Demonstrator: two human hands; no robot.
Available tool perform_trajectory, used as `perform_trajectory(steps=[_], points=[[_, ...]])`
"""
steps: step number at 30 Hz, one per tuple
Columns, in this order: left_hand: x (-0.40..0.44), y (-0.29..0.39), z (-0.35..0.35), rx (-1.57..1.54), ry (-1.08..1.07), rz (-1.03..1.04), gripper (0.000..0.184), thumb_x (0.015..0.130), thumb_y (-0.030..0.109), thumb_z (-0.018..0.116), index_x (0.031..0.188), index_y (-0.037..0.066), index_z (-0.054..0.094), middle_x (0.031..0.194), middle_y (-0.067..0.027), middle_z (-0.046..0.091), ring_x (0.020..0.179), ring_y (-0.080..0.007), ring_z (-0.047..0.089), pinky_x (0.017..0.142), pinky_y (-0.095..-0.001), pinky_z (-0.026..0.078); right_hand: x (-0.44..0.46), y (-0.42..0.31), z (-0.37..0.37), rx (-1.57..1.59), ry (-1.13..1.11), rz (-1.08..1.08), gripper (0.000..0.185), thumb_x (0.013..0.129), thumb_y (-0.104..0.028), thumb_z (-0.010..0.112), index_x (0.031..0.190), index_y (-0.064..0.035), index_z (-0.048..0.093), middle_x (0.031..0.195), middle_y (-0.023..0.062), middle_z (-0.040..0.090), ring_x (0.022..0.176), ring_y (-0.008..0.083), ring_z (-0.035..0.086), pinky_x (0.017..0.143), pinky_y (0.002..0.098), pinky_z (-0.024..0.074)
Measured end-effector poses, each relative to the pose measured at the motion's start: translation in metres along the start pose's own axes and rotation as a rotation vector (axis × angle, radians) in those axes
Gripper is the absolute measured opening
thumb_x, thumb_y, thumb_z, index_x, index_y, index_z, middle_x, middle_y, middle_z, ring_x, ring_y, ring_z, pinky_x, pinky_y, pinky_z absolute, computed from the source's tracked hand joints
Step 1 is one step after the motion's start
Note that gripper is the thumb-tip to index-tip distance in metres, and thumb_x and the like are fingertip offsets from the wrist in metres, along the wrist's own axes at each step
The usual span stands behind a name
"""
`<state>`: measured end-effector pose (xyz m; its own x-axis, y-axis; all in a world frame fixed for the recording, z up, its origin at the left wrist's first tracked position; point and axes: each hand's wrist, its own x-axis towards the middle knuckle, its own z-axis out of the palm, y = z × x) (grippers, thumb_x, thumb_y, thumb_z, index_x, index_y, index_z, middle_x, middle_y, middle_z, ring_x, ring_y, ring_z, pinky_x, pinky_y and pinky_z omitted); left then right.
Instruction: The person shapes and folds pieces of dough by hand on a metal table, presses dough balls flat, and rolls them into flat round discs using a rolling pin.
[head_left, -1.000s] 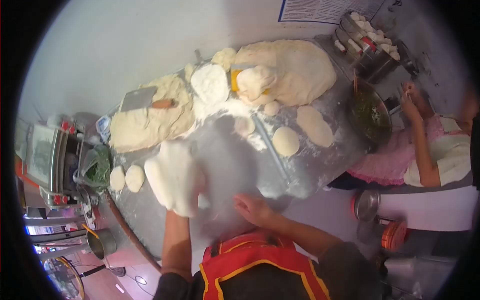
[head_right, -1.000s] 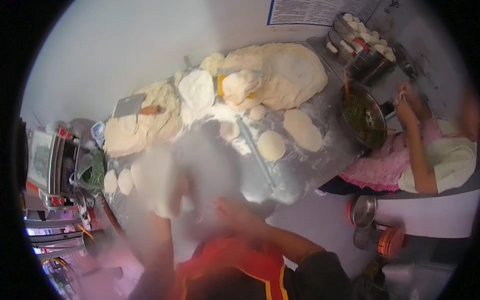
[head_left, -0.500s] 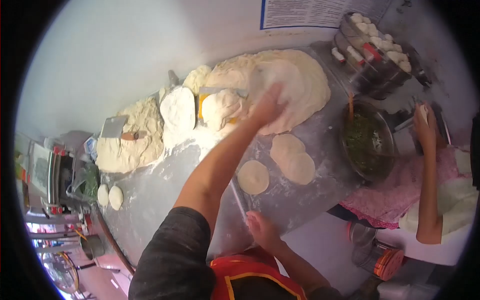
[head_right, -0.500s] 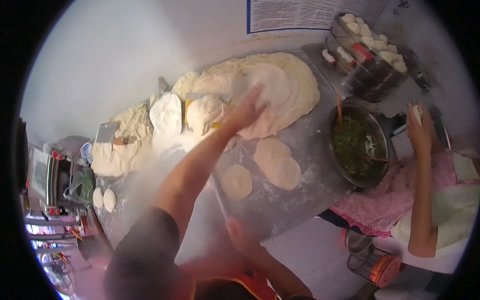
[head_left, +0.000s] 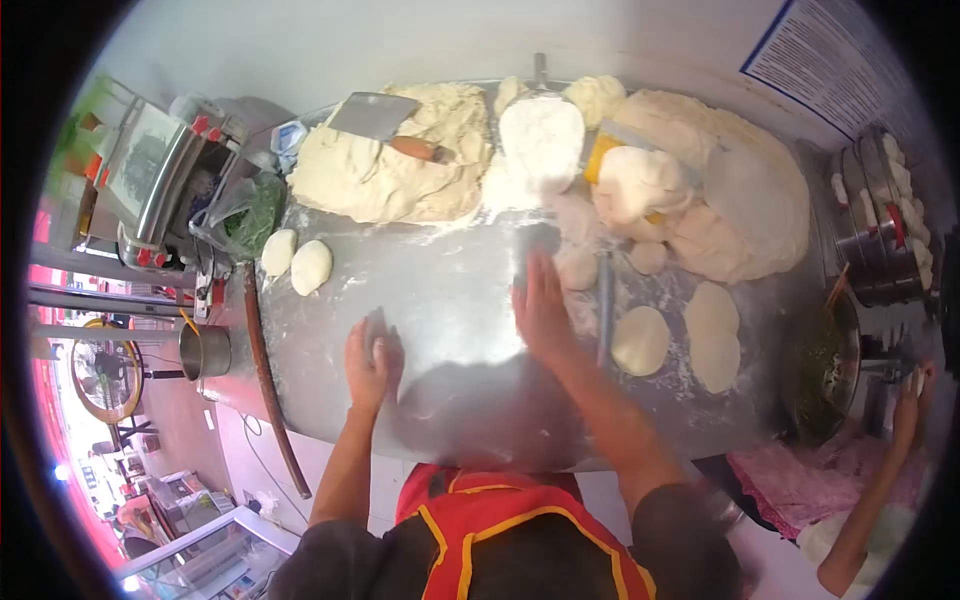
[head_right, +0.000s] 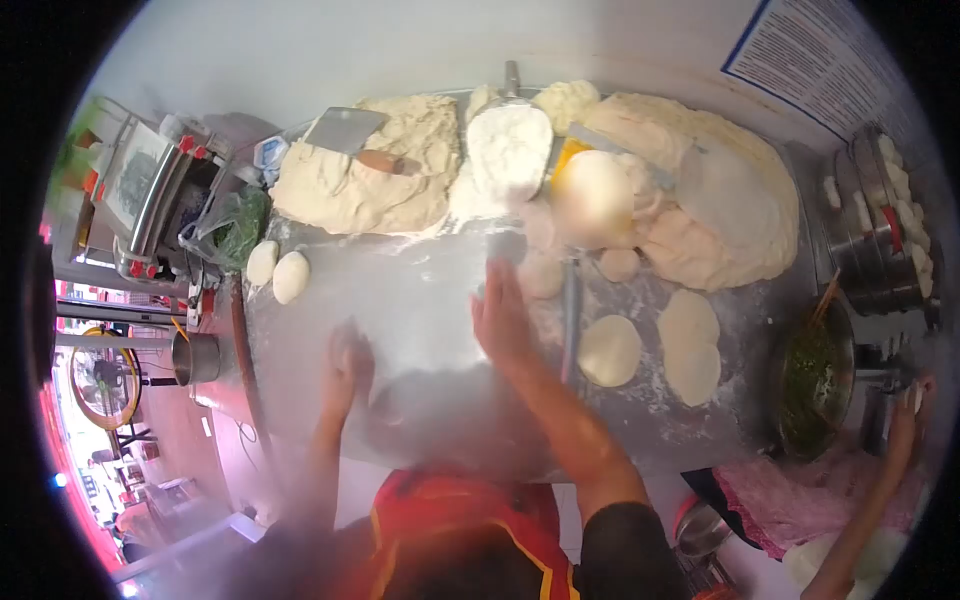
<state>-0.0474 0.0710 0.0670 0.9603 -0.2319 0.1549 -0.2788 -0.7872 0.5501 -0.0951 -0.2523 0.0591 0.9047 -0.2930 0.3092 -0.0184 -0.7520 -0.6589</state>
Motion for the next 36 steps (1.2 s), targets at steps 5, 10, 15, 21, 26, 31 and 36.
perform_trajectory(steps=[5,10,15,21,26,31,36], points=[[0.039,-0.013,-0.064,0.08,0.005,-0.127,0.043,0.095,0.012,0.054,0.136,0.0,0.046,0.134,-0.021,0.052,0.124,-0.037,0.05,0.104,-0.0419,0.039,0.115,0.025,0.061,-0.205,-0.028,-0.097,0.054,0.095,-0.015,0.052,0.142,0.0037,0.033,0.146,0.0275,0.035,0.135,0.043,0.035,0.113,0.0471,0.0292],[0.087,-0.064,-0.09,0.133,0.062,0.006,0.044,0.095,0.013,0.054,0.136,-0.001,0.045,0.135,-0.0227,0.05,0.125,-0.0367,0.049,0.105,-0.0417,0.038,0.06,-0.011,0.077,-0.286,-0.209,-0.01,0.057,0.093,-0.019,0.053,0.144,0.001,0.035,0.148,0.025,0.036,0.136,0.041,0.035,0.115,0.0489,0.0255],[0.148,-0.151,-0.064,0.173,-0.024,0.065,0.049,0.092,0.023,0.06,0.132,-0.002,0.049,0.13,-0.0241,0.052,0.122,-0.038,0.049,0.103,-0.0434,0.039,-0.036,-0.04,0.045,-0.445,-0.328,0.004,0.063,0.092,-0.026,0.057,0.146,-0.0024,0.034,0.15,0.025,0.033,0.141,0.0413,0.028,0.114,0.0562,0.02],[0.183,-0.151,-0.058,0.079,-0.023,-0.143,0.064,0.08,0.035,0.074,0.128,-0.002,0.052,0.119,-0.0268,0.055,0.116,-0.0398,0.051,0.099,-0.043,0.042,0.002,-0.095,0.151,-0.455,-0.109,0.069,0.065,0.095,-0.04,0.051,0.146,-0.004,0.035,0.155,0.0274,0.019,0.144,0.0451,0.015,0.112,0.0644,0.0152],[0.194,-0.144,-0.066,-0.058,-0.129,-0.38,0.071,0.067,0.033,0.083,0.123,0.0,0.054,0.115,-0.0259,0.057,0.113,-0.0398,0.053,0.095,-0.0434,0.044,-0.066,-0.185,0.156,-0.293,-0.608,-0.209,0.065,0.093,-0.04,0.055,0.144,-0.0038,0.038,0.153,0.0175,0.03,0.142,0.0381,0.026,0.112,0.0635,0.0176],[0.182,-0.165,-0.05,-0.247,-0.095,-0.276,0.05,0.069,0.023,0.082,0.103,0.003,0.05,0.101,-0.0215,0.058,0.093,-0.035,0.056,0.082,-0.0431,0.047,-0.066,-0.161,0.086,-0.287,-0.339,0.019,0.06,0.09,-0.023,0.062,0.142,-0.0028,0.04,0.141,0.018,0.046,0.133,0.0369,0.04,0.111,0.0534,0.028],[0.154,-0.128,-0.054,-0.653,-0.103,-0.335,0.045,0.073,0.01,0.079,0.1,0.008,0.043,0.098,-0.0126,0.056,0.083,-0.0225,0.059,0.068,-0.0352,0.05,-0.031,-0.168,0.08,-0.002,-0.159,0.182,0.053,0.093,-0.012,0.059,0.141,-0.0003,0.041,0.135,0.0226,0.051,0.121,0.0363,0.052,0.103,0.0434,0.0403]])
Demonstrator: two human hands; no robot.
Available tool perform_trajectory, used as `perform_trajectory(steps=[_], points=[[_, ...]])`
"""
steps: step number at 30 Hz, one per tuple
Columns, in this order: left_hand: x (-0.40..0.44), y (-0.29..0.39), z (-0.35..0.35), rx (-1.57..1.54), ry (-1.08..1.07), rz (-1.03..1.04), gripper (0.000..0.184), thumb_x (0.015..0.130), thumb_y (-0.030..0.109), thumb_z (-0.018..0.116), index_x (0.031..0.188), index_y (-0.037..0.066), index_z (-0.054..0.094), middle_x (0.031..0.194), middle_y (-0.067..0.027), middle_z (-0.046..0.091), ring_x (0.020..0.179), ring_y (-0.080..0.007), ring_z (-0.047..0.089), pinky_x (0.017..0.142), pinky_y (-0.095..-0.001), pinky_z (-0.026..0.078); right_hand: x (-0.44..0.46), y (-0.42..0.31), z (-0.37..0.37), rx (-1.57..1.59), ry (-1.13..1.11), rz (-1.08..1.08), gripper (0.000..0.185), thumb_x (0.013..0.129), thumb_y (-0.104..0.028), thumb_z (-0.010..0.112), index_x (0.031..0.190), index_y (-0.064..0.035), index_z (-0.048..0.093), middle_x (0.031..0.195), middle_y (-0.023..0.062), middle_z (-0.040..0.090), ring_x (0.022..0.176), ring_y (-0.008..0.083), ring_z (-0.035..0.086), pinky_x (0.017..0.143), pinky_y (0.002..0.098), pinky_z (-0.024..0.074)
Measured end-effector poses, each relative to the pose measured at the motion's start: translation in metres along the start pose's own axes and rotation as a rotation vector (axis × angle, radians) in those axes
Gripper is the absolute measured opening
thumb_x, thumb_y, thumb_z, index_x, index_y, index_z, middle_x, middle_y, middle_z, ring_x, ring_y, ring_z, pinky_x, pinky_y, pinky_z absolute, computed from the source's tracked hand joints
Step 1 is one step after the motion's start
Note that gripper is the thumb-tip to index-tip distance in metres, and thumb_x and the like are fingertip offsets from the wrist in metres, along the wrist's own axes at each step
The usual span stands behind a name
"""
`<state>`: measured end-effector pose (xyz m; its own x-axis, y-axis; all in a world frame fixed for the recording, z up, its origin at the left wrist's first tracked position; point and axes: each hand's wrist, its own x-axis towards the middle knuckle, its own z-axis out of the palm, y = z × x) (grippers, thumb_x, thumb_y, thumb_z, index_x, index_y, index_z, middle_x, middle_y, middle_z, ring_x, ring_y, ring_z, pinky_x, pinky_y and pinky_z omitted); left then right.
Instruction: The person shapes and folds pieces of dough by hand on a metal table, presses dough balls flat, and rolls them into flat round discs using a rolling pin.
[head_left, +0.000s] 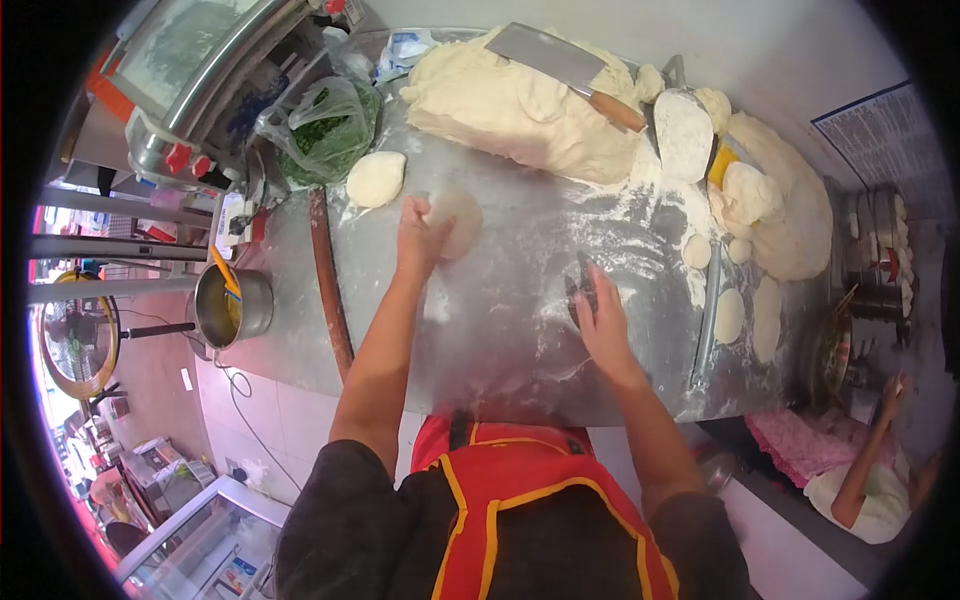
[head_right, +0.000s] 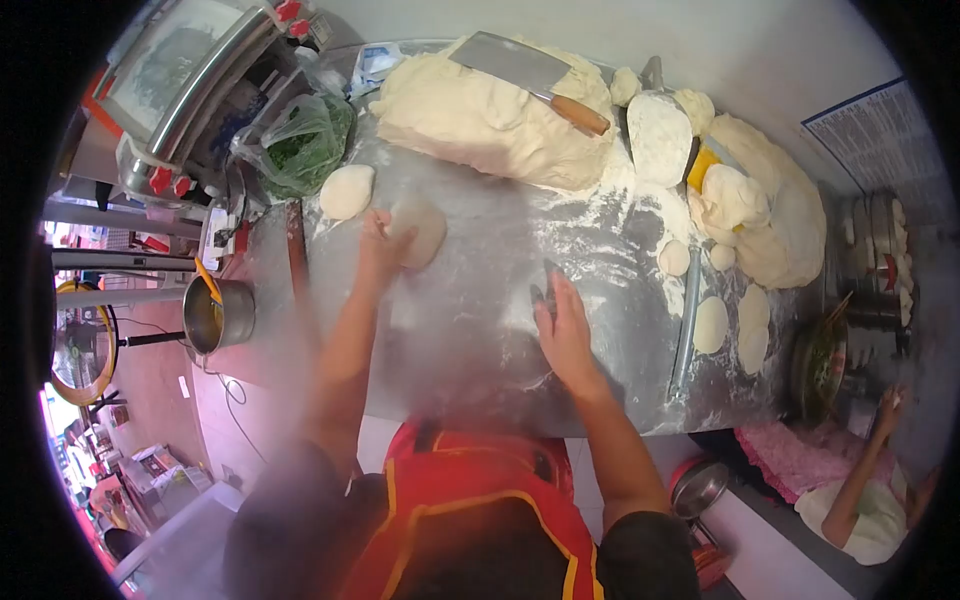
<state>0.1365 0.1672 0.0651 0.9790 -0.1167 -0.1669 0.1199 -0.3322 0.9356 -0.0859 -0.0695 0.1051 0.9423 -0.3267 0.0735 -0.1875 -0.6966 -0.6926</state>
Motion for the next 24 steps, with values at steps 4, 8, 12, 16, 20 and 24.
perform_trajectory(steps=[4,8,12,16,20,24], points=[[-0.052,0.035,0.03,-0.336,-0.342,-0.13,0.04,0.079,0.007,0.074,0.106,0.006,0.044,0.106,-0.0123,0.058,0.093,-0.0177,0.059,0.076,-0.0337,0.051,0.018,-0.012,0.013,0.354,-0.055,0.181,0.051,0.094,-0.014,0.056,0.14,0.0022,0.041,0.135,0.0243,0.05,0.121,0.0364,0.052,0.104,0.0425,0.0393],[-0.08,0.004,0.084,0.119,-0.193,0.239,0.05,0.081,0.012,0.073,0.121,0.001,0.046,0.119,-0.0187,0.057,0.109,-0.0311,0.056,0.093,-0.0404,0.046,0.022,0.012,0.031,0.298,-0.049,0.197,0.05,0.095,-0.019,0.054,0.138,0.0031,0.043,0.135,0.0244,0.05,0.123,0.0392,0.05,0.107,0.0438,0.0357],[-0.12,-0.026,0.124,0.56,-0.108,0.56,0.059,0.092,0.024,0.054,0.142,-0.002,0.037,0.145,-0.0247,0.04,0.138,-0.0399,0.034,0.115,-0.048,0.025,0.023,0.037,0.053,-0.062,0.027,-0.185,0.049,0.096,-0.025,0.051,0.137,0.001,0.044,0.138,0.0245,0.047,0.128,0.0404,0.044,0.109,0.0502,0.0302],[-0.132,-0.012,0.134,0.757,-0.248,0.532,0.063,0.095,0.031,0.041,0.149,0.001,0.028,0.155,-0.0212,0.026,0.147,-0.0359,0.018,0.118,-0.0517,0.012,0.034,0.025,0.061,-0.168,-0.059,-0.3,0.05,0.098,-0.031,0.047,0.139,-0.0024,0.043,0.144,0.0221,0.043,0.135,0.0372,0.038,0.111,0.0563,0.0247],[-0.12,-0.004,0.138,0.874,-0.278,0.471,0.066,0.095,0.033,0.04,0.151,0.002,0.023,0.157,-0.0192,0.023,0.148,-0.0337,0.012,0.119,-0.0521,0.008,0.044,0.024,0.061,-0.178,0.012,-0.304,0.051,0.099,-0.033,0.044,0.139,-0.0024,0.043,0.143,0.0195,0.045,0.134,0.0372,0.04,0.109,0.0589,0.0239],[-0.124,0.007,0.125,0.974,-0.282,0.404,0.067,0.094,0.036,0.044,0.15,0.002,0.027,0.157,-0.0189,0.024,0.148,-0.0333,0.015,0.118,-0.053,0.01,0.045,0.032,0.064,-0.237,-0.04,-0.315,0.051,0.097,-0.035,0.048,0.141,-0.009,0.043,0.147,0.0173,0.04,0.136,0.0377,0.036,0.111,0.0585,0.0222]])
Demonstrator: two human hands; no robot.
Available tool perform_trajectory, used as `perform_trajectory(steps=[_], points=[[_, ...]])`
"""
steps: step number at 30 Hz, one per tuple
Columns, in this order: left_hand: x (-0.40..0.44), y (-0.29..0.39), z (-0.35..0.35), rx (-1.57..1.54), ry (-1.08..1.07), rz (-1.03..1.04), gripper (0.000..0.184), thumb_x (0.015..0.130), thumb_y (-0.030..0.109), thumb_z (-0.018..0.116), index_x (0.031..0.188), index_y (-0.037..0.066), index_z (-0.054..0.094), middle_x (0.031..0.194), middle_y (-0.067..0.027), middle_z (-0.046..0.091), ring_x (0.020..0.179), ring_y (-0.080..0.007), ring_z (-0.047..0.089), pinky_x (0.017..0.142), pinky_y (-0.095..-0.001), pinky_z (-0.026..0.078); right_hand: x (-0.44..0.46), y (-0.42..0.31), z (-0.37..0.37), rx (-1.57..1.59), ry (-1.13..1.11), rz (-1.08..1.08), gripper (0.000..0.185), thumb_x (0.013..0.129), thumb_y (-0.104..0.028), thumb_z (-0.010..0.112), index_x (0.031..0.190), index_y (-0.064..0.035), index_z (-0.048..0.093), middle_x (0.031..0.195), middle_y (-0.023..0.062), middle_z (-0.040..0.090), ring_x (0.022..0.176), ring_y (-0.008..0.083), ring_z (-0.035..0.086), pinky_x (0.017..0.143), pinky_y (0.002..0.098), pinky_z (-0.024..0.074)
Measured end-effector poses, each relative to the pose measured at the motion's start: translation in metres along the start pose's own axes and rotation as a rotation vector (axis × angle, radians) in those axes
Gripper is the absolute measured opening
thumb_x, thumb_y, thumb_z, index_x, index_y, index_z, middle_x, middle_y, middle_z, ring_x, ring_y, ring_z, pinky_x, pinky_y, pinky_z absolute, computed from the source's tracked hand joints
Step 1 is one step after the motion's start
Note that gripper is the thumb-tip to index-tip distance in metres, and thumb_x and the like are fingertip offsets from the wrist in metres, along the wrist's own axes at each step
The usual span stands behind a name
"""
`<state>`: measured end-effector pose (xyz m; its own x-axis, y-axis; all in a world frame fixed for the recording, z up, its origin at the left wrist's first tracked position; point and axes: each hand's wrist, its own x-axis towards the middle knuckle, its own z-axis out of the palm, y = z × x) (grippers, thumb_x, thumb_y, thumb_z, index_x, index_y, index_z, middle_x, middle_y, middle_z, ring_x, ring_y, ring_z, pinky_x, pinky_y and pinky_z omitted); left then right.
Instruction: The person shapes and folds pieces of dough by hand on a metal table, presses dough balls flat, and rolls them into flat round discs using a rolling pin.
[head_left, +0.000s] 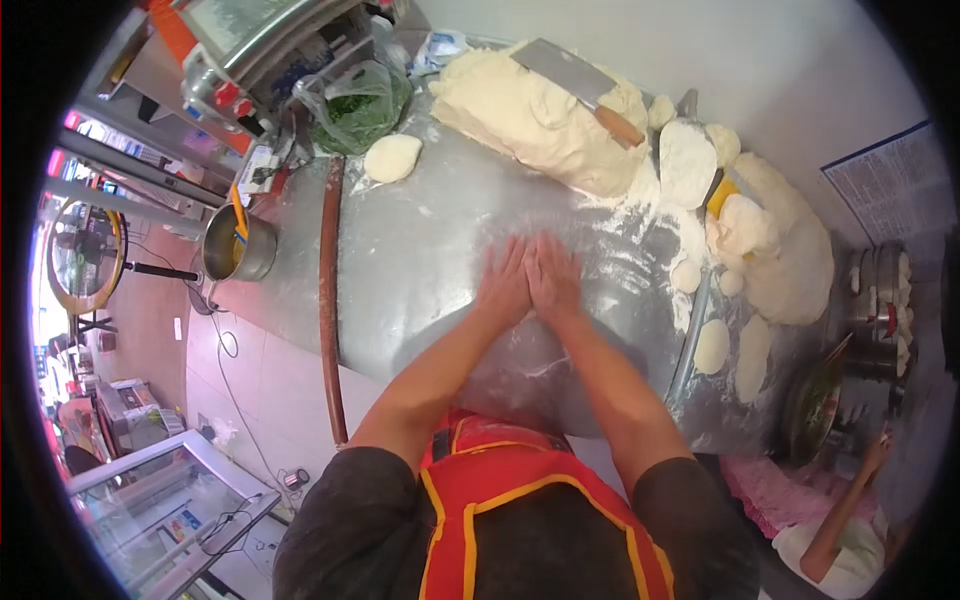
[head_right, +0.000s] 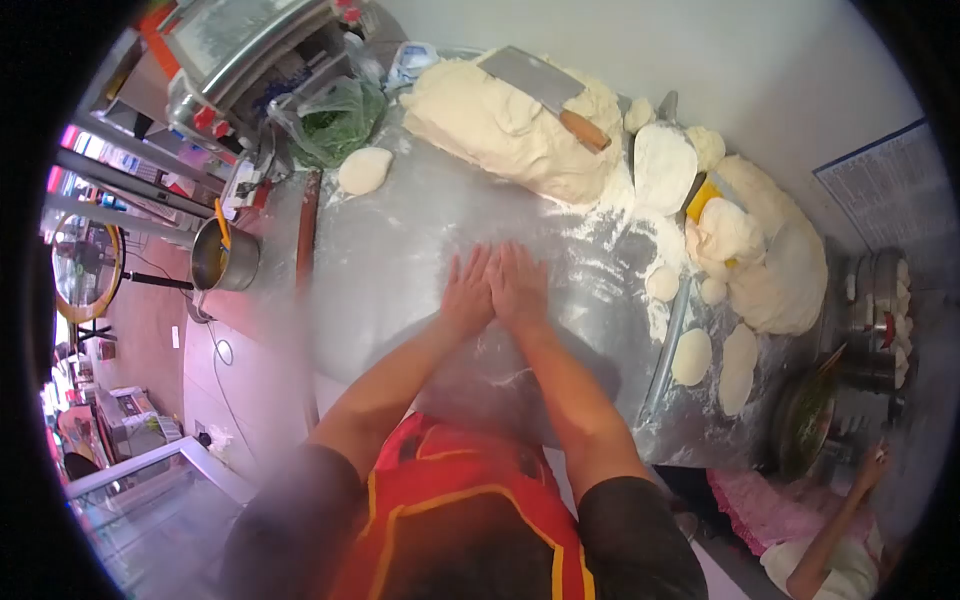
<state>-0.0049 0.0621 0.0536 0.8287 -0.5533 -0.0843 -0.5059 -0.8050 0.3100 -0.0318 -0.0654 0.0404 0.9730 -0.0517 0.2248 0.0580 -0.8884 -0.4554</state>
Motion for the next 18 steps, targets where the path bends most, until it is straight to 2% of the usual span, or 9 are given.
perform_trajectory(steps=[2,3,4,5,7,10,12,15,18], points=[[-0.019,-0.015,-0.012,0.016,-0.108,-0.146,0.069,0.093,0.036,0.05,0.149,0.003,0.03,0.157,-0.0192,0.024,0.147,-0.0332,0.016,0.117,-0.0537,0.011,-0.006,0.001,-0.002,-0.04,-0.048,-0.025,0.051,0.096,-0.035,0.05,0.142,-0.013,0.044,0.149,0.0159,0.037,0.138,0.038,0.033,0.112,0.0586,0.0213],[-0.047,-0.037,-0.018,-0.162,0.139,-0.238,0.072,0.087,0.036,0.061,0.147,0.004,0.035,0.155,-0.0209,0.028,0.146,-0.0343,0.019,0.117,-0.0553,0.012,-0.012,-0.001,-0.009,-0.047,-0.081,-0.055,0.051,0.095,-0.034,0.051,0.142,-0.0143,0.044,0.15,0.0152,0.036,0.138,0.0379,0.032,0.113,0.0585,0.0207],[-0.076,-0.066,-0.02,-0.092,0.394,-0.256,0.06,0.082,0.025,0.064,0.136,0.003,0.048,0.14,-0.0238,0.046,0.135,-0.0402,0.037,0.109,-0.0542,0.029,-0.022,-0.008,-0.019,-0.051,-0.122,-0.079,0.052,0.094,-0.034,0.052,0.142,-0.0156,0.044,0.15,0.0145,0.035,0.139,0.0378,0.031,0.113,0.0585,0.0201],[-0.117,-0.097,-0.014,-0.102,0.442,-0.393,0.072,0.082,0.03,0.067,0.144,0.004,0.04,0.151,-0.0225,0.033,0.144,-0.0376,0.023,0.115,-0.0561,0.015,-0.032,-0.015,-0.026,-0.051,-0.163,-0.096,0.052,0.094,-0.034,0.053,0.142,-0.0169,0.044,0.151,0.0138,0.034,0.139,0.0377,0.03,0.113,0.0585,0.0195],[-0.189,-0.153,-0.034,0.034,0.412,-0.645,0.073,0.083,0.023,0.066,0.145,0.003,0.035,0.143,-0.0267,0.039,0.133,-0.0441,0.036,0.11,-0.0528,0.028,-0.057,-0.018,-0.032,-0.017,-0.2,-0.08,0.054,0.093,-0.032,0.054,0.143,-0.0166,0.043,0.152,0.0131,0.032,0.14,0.0388,0.028,0.113,0.06,0.018],[-0.221,-0.115,-0.106,-0.086,0.291,-0.862,0.058,0.083,0.016,0.061,0.135,0.003,0.04,0.129,-0.0251,0.05,0.118,-0.0426,0.05,0.097,-0.0502,0.041,-0.095,-0.019,-0.032,-0.034,-0.213,-0.086,0.056,0.092,-0.03,0.055,0.145,-0.0174,0.04,0.153,0.0136,0.029,0.14,0.0398,0.027,0.113,0.0617,0.0174],[-0.241,-0.163,-0.058,-0.232,0.264,-1.005,0.049,0.083,0.014,0.06,0.128,0.002,0.043,0.123,-0.0241,0.055,0.11,-0.0421,0.055,0.09,-0.0493,0.046,-0.112,-0.028,-0.028,-0.049,-0.178,-0.082,0.058,0.092,-0.028,0.055,0.147,-0.0183,0.038,0.154,0.0143,0.028,0.14,0.0406,0.026,0.112,0.0628,0.0175],[-0.246,-0.166,-0.055,-0.238,0.296,-0.961,0.038,0.084,0.011,0.058,0.119,0.004,0.045,0.115,-0.022,0.059,0.101,-0.0422,0.059,0.084,-0.0505,0.047,-0.09,-0.038,-0.011,-0.024,-0.168,-0.09,0.063,0.091,-0.029,0.057,0.148,-0.0155,0.035,0.154,0.0158,0.027,0.141,0.04,0.026,0.113,0.0616,0.0179],[-0.279,-0.131,-0.069,-0.149,0.31,-0.915,0.037,0.083,0.01,0.058,0.118,0.007,0.047,0.11,-0.0203,0.061,0.099,-0.0415,0.06,0.082,-0.0494,0.048,-0.079,-0.026,-0.023,0.41,-0.188,0.023,0.068,0.087,-0.027,0.062,0.147,-0.0105,0.034,0.152,0.0172,0.03,0.14,0.0395,0.028,0.114,0.0592,0.0189]])
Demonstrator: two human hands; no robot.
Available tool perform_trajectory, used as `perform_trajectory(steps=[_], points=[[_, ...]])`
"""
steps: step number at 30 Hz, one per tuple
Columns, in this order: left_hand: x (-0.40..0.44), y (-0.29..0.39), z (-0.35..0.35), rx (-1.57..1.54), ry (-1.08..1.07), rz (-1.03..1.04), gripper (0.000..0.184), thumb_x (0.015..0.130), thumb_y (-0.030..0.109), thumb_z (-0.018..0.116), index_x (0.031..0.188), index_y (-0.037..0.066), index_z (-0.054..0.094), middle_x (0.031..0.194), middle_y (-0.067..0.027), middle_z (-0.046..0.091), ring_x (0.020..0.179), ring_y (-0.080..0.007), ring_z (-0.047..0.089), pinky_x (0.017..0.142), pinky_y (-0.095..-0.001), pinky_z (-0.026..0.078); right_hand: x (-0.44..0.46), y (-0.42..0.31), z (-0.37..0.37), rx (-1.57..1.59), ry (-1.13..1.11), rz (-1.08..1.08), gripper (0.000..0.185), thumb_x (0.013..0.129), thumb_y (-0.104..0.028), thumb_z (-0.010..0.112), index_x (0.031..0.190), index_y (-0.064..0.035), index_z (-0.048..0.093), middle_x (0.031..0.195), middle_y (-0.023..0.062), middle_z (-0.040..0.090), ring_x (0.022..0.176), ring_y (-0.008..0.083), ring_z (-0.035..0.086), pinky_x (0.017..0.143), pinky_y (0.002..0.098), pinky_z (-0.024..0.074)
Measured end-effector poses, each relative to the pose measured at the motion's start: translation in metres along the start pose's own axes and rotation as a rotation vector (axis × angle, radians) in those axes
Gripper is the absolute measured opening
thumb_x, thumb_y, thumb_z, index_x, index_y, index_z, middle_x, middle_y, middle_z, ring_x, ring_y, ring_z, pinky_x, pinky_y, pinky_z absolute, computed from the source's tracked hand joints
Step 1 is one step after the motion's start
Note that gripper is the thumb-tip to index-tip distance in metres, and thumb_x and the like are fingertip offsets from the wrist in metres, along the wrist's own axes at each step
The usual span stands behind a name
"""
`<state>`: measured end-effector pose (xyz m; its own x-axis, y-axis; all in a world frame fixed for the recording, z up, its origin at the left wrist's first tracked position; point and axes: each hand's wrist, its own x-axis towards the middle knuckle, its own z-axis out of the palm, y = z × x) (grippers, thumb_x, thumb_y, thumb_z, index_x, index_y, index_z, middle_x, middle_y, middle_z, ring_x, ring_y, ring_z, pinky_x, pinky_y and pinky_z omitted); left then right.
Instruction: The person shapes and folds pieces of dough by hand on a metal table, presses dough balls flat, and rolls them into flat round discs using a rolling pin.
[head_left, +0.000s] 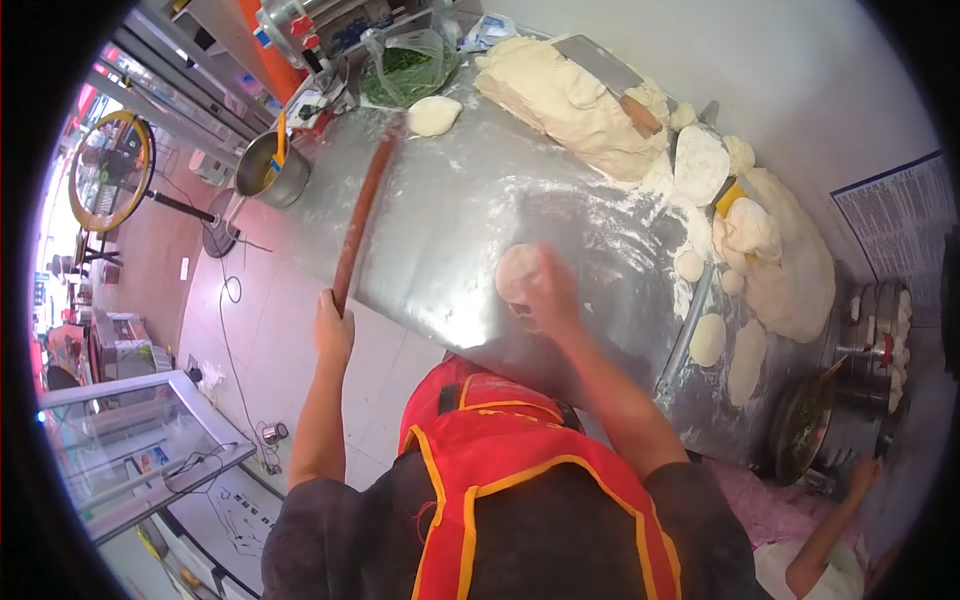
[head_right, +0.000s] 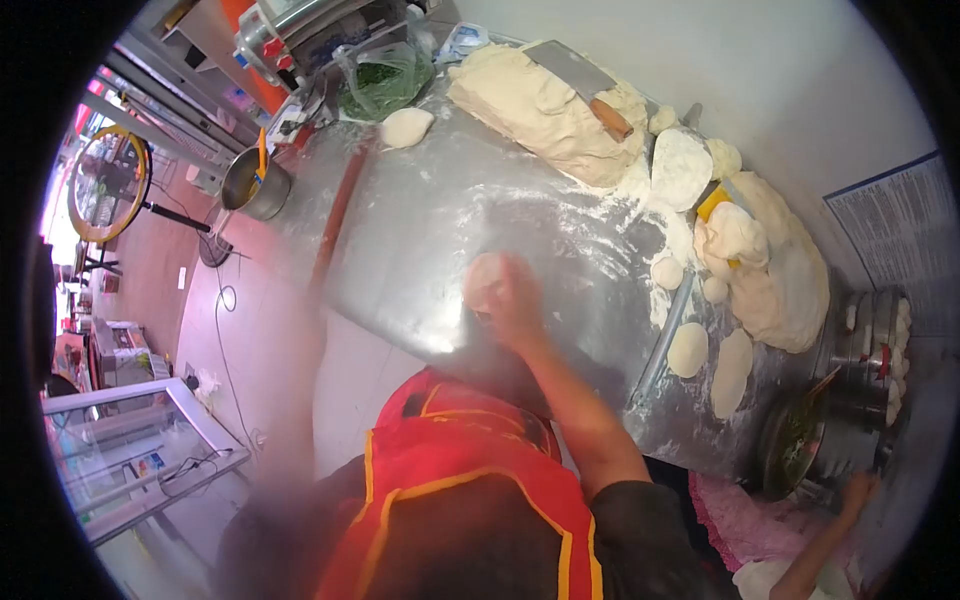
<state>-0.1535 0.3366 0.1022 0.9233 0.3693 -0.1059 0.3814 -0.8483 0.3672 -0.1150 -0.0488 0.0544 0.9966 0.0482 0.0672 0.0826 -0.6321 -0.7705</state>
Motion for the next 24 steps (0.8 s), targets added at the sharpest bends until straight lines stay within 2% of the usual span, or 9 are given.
perform_trajectory(steps=[3,6,9,12,13,15,18,21,24], points=[[-0.043,0.02,-0.037,0.11,-0.099,0.223,0.038,0.082,0.011,0.06,0.118,0.009,0.049,0.109,-0.0168,0.062,0.093,-0.0394,0.062,0.076,-0.0492,0.05,-0.019,-0.031,-0.063,-0.299,0.157,-0.195,0.075,0.081,-0.022,0.071,0.145,-0.0071,0.036,0.147,0.0183,0.039,0.137,0.0372,0.035,0.114,0.0542,0.0226],[-0.059,0.044,-0.032,0.094,-0.215,0.559,0.04,0.08,0.013,0.063,0.118,0.011,0.05,0.105,-0.0124,0.061,0.086,-0.0363,0.064,0.07,-0.0483,0.052,-0.025,-0.044,-0.092,-0.563,0.134,-0.371,0.075,0.076,-0.015,0.076,0.141,-0.0077,0.04,0.139,0.0177,0.048,0.133,0.0346,0.041,0.113,0.0516,0.0264],[-0.035,0.081,-0.007,0.142,-0.301,0.897,0.04,0.078,0.016,0.066,0.116,0.013,0.053,0.1,-0.0099,0.06,0.083,-0.0328,0.064,0.068,-0.0451,0.052,-0.029,0.02,-0.1,-0.63,0.023,-0.426,0.069,0.074,-0.014,0.077,0.135,-0.0086,0.045,0.135,0.016,0.052,0.132,0.0321,0.043,0.112,0.052,0.0277],[-0.011,0.116,0.009,0.217,-0.285,0.967,0.033,0.079,0.017,0.066,0.111,0.014,0.056,0.097,-0.0086,0.059,0.092,-0.0306,0.062,0.079,-0.0446,0.05,-0.052,0.035,-0.124,-0.533,-0.232,-0.009,0.049,0.081,-0.01,0.068,0.126,-0.0062,0.05,0.128,0.0128,0.056,0.129,0.0319,0.046,0.11,0.0556,0.028],[-0.006,0.121,0.014,0.156,-0.284,0.894,0.031,0.083,0.021,0.064,0.112,0.012,0.057,0.107,-0.0106,0.059,0.108,-0.0307,0.057,0.096,-0.0455,0.043,-0.061,0.034,-0.126,-0.576,-0.163,-0.024,0.048,0.083,-0.012,0.066,0.128,-0.0063,0.049,0.13,0.0135,0.055,0.13,0.0319,0.045,0.111,0.0559,0.0265],[-0.003,0.123,0.04,0.033,0.022,0.833,0.041,0.087,0.025,0.062,0.124,0.008,0.055,0.124,-0.0124,0.057,0.123,-0.0298,0.049,0.107,-0.047,0.033,-0.065,0.024,-0.113,-0.647,-0.007,-0.063,0.047,0.088,-0.016,0.061,0.133,-0.0065,0.048,0.134,0.0151,0.052,0.133,0.0319,0.042,0.112,0.0566,0.0234],[0.011,0.14,0.069,0.055,0.076,0.747,0.052,0.092,0.032,0.058,0.136,0.006,0.048,0.142,-0.0124,0.047,0.133,-0.0289,0.041,0.112,-0.0474,0.029,-0.048,0.047,-0.078,-0.701,0.141,0.058,0.052,0.093,-0.024,0.054,0.141,-0.0062,0.042,0.142,0.0172,0.045,0.138,0.032,0.035,0.114,0.0569,0.0193],[0.069,0.182,0.087,0.151,-0.005,0.697,0.056,0.096,0.039,0.051,0.142,0.009,0.042,0.149,-0.0099,0.041,0.139,-0.0279,0.034,0.113,-0.0498,0.025,0.024,0.062,-0.087,-0.866,0.124,0.133,0.06,0.095,-0.03,0.052,0.146,-0.0042,0.035,0.147,0.0182,0.039,0.141,0.0322,0.03,0.114,0.0576,0.0179],[0.133,0.226,0.105,0.277,0.077,0.742,0.061,0.097,0.047,0.044,0.145,0.011,0.039,0.154,-0.0093,0.034,0.144,-0.0262,0.025,0.116,-0.052,0.019,0.095,0.079,-0.098,-0.853,0.286,0.09,0.057,0.095,-0.028,0.051,0.143,-0.0014,0.037,0.146,0.0181,0.041,0.139,0.0328,0.033,0.114,0.0581,0.019]])
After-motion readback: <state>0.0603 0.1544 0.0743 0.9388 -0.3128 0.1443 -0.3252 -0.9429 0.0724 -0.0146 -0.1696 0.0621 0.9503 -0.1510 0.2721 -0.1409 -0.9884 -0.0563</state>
